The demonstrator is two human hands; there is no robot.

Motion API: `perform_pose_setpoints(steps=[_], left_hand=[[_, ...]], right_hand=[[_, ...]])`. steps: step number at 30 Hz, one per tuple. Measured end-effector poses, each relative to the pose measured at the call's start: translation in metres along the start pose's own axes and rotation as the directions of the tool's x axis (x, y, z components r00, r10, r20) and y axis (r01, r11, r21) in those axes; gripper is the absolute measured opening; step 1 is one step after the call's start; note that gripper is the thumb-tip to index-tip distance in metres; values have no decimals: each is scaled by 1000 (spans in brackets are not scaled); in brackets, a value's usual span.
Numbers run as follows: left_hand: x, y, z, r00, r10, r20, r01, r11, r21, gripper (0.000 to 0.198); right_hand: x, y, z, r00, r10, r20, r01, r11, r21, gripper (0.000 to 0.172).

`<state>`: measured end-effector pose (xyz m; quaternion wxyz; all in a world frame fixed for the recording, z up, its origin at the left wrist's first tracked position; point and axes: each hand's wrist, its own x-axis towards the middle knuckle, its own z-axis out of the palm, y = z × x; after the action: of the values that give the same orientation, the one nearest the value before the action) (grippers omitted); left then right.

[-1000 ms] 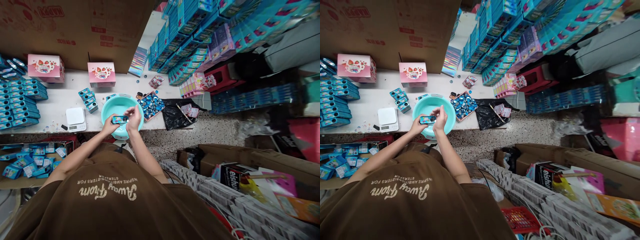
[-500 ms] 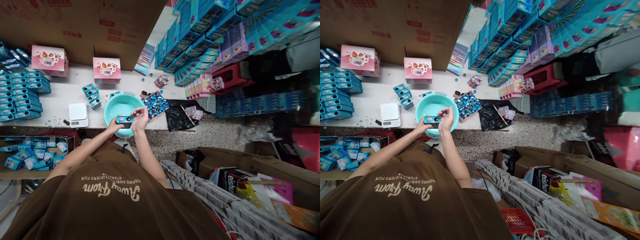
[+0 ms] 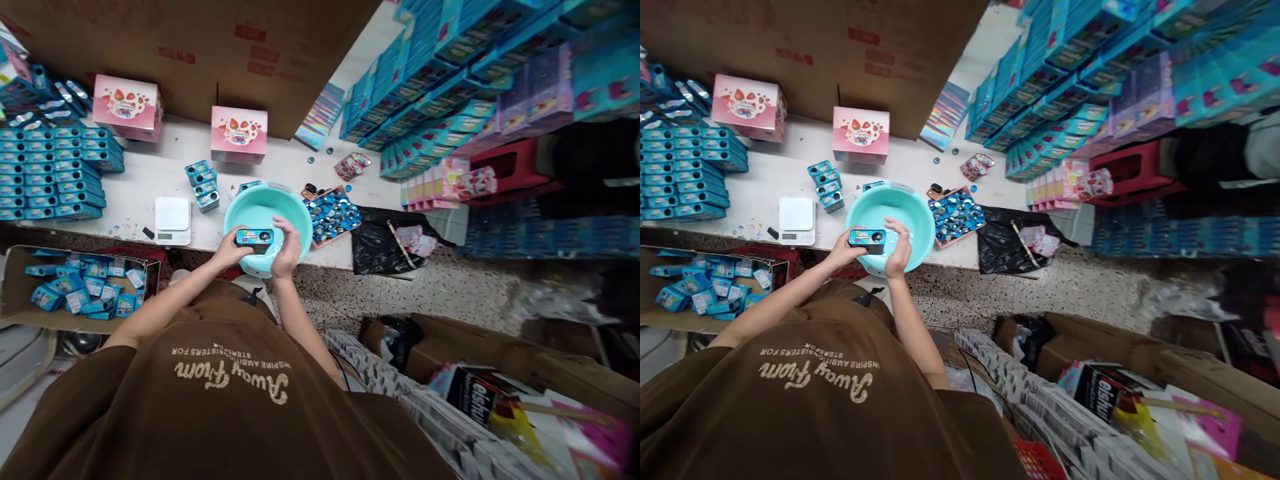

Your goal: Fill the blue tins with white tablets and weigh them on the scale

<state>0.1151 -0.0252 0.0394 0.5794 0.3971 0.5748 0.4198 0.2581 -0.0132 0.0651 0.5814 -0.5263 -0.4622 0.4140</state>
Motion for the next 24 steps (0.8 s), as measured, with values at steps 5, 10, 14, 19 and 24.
perform_pose_setpoints(steps=[5,10,14,19,24], left_hand=[[-19,-24,-84,956,71,-285,-50,996,80,43],[-3,-50,-173,750,-89,-656,68,996,-57,50],[23,-64,-210,706,-125,-697,74,992,-102,50],[40,-73,-225,732,-154,-664,88,987,-131,52],[48,-75,-231,745,-139,-652,45,986,-160,52]], right_hand=[[-5,28,-36,993,87,-84,-104,967,-232,45],[-20,51,-53,968,225,-112,-250,912,-327,50],[-32,60,-50,941,317,-118,-338,882,-329,55],[-47,64,-51,929,345,-133,-370,856,-360,53],[-60,65,-68,916,354,-189,-401,832,-383,53]])
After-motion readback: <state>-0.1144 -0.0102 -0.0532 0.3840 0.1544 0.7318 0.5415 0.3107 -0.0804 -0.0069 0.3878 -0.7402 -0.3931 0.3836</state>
